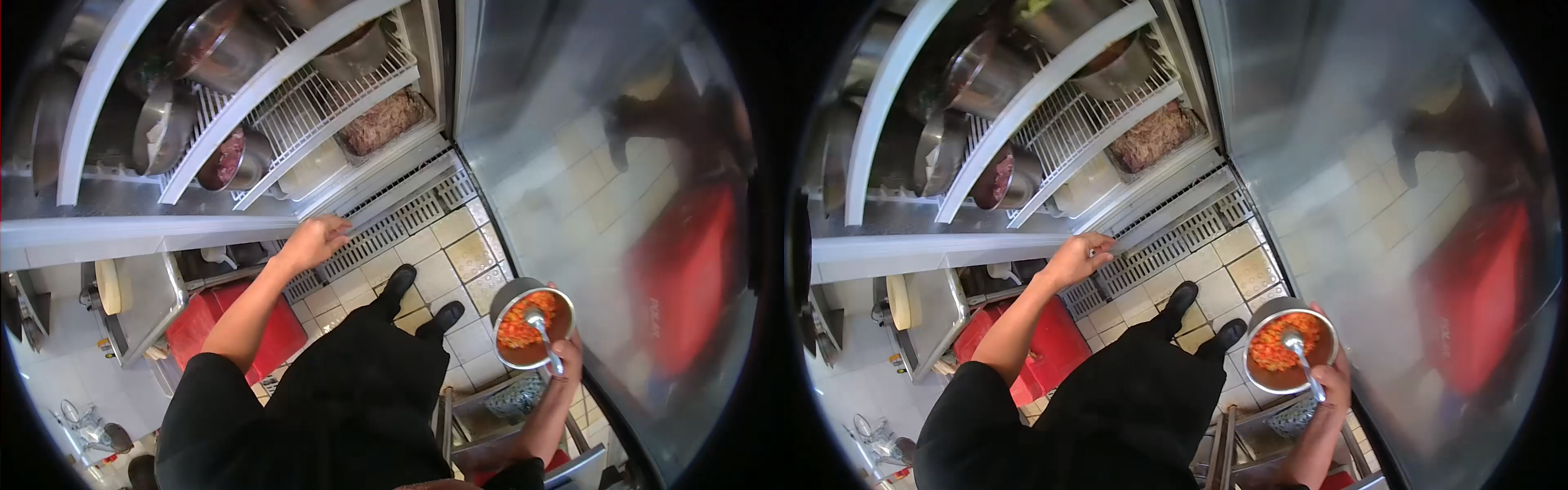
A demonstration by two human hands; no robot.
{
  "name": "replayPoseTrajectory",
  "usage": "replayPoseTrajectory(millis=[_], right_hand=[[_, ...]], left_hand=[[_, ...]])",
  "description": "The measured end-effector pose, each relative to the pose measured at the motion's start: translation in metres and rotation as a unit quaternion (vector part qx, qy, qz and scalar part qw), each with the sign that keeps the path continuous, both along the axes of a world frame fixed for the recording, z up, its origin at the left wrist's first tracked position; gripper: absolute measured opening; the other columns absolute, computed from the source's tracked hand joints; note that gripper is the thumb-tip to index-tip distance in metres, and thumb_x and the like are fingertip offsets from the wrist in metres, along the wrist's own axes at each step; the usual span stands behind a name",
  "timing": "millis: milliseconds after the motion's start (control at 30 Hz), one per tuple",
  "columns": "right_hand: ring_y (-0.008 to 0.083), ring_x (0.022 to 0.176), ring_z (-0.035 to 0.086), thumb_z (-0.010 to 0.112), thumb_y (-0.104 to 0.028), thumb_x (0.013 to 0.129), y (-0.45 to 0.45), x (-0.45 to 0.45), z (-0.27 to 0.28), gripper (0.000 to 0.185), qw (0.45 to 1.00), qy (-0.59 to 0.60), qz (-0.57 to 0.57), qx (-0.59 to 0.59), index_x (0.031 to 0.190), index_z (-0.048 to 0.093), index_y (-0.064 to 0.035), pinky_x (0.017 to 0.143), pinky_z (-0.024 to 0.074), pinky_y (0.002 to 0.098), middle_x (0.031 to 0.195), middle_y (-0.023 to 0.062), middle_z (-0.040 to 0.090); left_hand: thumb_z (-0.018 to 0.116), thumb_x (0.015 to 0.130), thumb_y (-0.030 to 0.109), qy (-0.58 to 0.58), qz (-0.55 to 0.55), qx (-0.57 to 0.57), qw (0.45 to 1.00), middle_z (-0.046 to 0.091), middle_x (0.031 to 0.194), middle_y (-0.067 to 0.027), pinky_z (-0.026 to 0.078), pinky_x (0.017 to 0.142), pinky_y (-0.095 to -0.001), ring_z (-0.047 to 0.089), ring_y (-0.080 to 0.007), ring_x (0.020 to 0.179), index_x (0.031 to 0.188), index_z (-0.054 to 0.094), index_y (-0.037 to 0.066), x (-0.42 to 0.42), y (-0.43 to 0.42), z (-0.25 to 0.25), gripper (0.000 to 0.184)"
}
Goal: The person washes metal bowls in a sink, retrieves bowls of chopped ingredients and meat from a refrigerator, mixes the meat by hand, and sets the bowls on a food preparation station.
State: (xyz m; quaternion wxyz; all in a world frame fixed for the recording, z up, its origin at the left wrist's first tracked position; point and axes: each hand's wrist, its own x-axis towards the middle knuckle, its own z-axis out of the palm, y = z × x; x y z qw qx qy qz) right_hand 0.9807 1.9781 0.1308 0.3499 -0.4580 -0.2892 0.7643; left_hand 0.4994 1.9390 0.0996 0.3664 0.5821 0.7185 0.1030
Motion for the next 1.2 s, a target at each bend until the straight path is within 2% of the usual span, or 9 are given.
replayPoseTrajectory(millis=[33, 233, 367, 500, 700, 800, 933, 1033, 1200], right_hand=[[0.0269, 0.133, 0.040, 0.076, -0.025, 0.055, 0.003, 0.006, -0.009, 0.105, 1.000, 0.000, 0.000, 0.006, 0.142, 0.030, 0.0087, 0.112, 0.0281, 0.0373, 0.147, 0.0180, 0.036], [0.0293, 0.128, 0.046, 0.088, -0.040, 0.046, 0.023, 0.024, -0.044, 0.127, 0.999, -0.001, -0.028, 0.040, 0.141, 0.024, 0.0155, 0.111, 0.0302, 0.0369, 0.140, 0.0251, 0.042], [0.0295, 0.127, 0.047, 0.092, -0.046, 0.043, 0.029, 0.032, -0.059, 0.137, 0.998, 0.017, -0.032, 0.055, 0.144, 0.019, 0.0111, 0.110, 0.0332, 0.0400, 0.138, 0.0216, 0.044], [0.0301, 0.121, 0.053, 0.088, -0.043, 0.048, 0.035, 0.027, -0.057, 0.130, 0.997, 0.006, -0.032, 0.075, 0.143, 0.019, 0.0141, 0.105, 0.0398, 0.0388, 0.133, 0.0250, 0.048], [0.0246, 0.109, 0.060, 0.091, -0.042, 0.046, 0.041, 0.052, -0.051, 0.133, 1.000, 0.007, 0.025, 0.018, 0.143, 0.020, 0.0134, 0.098, 0.0453, 0.0331, 0.123, 0.0201, 0.056], [0.0258, 0.117, 0.055, 0.087, -0.035, 0.049, 0.043, 0.040, -0.035, 0.121, 0.999, 0.029, 0.012, 0.016, 0.142, 0.025, 0.0113, 0.102, 0.0411, 0.0355, 0.128, 0.0189, 0.053], [0.0284, 0.126, 0.047, 0.077, -0.033, 0.054, 0.030, 0.084, -0.070, 0.104, 0.999, -0.025, 0.003, 0.028, 0.139, 0.035, 0.0098, 0.108, 0.0336, 0.0369, 0.139, 0.0199, 0.046], [0.0283, 0.124, 0.048, 0.073, -0.031, 0.057, 0.031, 0.089, -0.063, 0.095, 0.999, -0.042, 0.017, 0.023, 0.137, 0.039, 0.0085, 0.107, 0.0346, 0.0362, 0.137, 0.0194, 0.047], [0.0270, 0.116, 0.055, 0.072, -0.031, 0.058, 0.026, 0.103, -0.073, 0.089, 0.998, -0.053, -0.024, 0.021, 0.133, 0.044, 0.0072, 0.101, 0.0403, 0.0359, 0.127, 0.0157, 0.056]], left_hand=[[0.066, 0.083, 0.012, -0.001, -0.008, 0.016, 1.000, 0.065, 0.105, -0.0173, 0.052, 0.082, -0.0370, 0.065, -0.0296, 0.094, 0.111, 0.063, 0.000, 0.002, 0.001, -0.013, 0.030], [0.064, 0.085, 0.014, 0.000, -0.093, 0.014, 0.996, 0.064, 0.105, -0.0154, 0.052, 0.080, -0.0401, 0.064, -0.0334, 0.091, 0.110, 0.064, 0.004, 0.026, -0.008, -0.079, 0.027], [0.062, 0.087, 0.015, 0.007, -0.123, -0.010, 0.992, 0.064, 0.102, -0.0139, 0.052, 0.077, -0.0411, 0.063, -0.0333, 0.089, 0.108, 0.064, 0.004, 0.039, -0.022, -0.102, 0.024], [0.062, 0.088, 0.015, 0.023, -0.144, 0.008, 0.989, 0.064, 0.101, -0.0128, 0.053, 0.075, -0.0390, 0.064, -0.0320, 0.086, 0.109, 0.064, 0.005, 0.038, -0.039, -0.111, 0.024], [0.064, 0.085, 0.006, -0.022, -0.054, 0.061, 0.996, 0.062, 0.112, -0.0123, 0.054, 0.078, -0.0364, 0.064, -0.0280, 0.088, 0.110, 0.064, 0.004, 0.035, -0.031, -0.068, 0.025], [0.066, 0.082, 0.003, -0.005, 0.014, 0.233, 0.972, 0.054, 0.124, -0.0159, 0.053, 0.080, -0.0340, 0.063, -0.0241, 0.087, 0.114, 0.063, 0.005, 0.027, 0.010, -0.017, 0.033], [0.069, 0.078, 0.002, -0.016, 0.082, 0.418, 0.905, 0.040, 0.137, -0.0216, 0.052, 0.079, -0.0350, 0.061, -0.0244, 0.089, 0.136, 0.043, 0.004, 0.002, 0.096, 0.038, 0.063], [0.069, 0.079, 0.006, 0.087, 0.098, 0.449, 0.884, 0.040, 0.137, -0.0217, 0.052, 0.082, -0.0341, 0.060, -0.0251, 0.091, 0.143, 0.030, 0.000, -0.017, 0.152, 0.057, 0.075], [0.067, 0.083, 0.022, 0.176, 0.096, 0.322, 0.925, 0.034, 0.142, -0.0274, 0.044, 0.099, -0.0388, 0.052, -0.0377, 0.115, 0.144, 0.025, -0.004, -0.042, 0.186, 0.047, 0.079]])
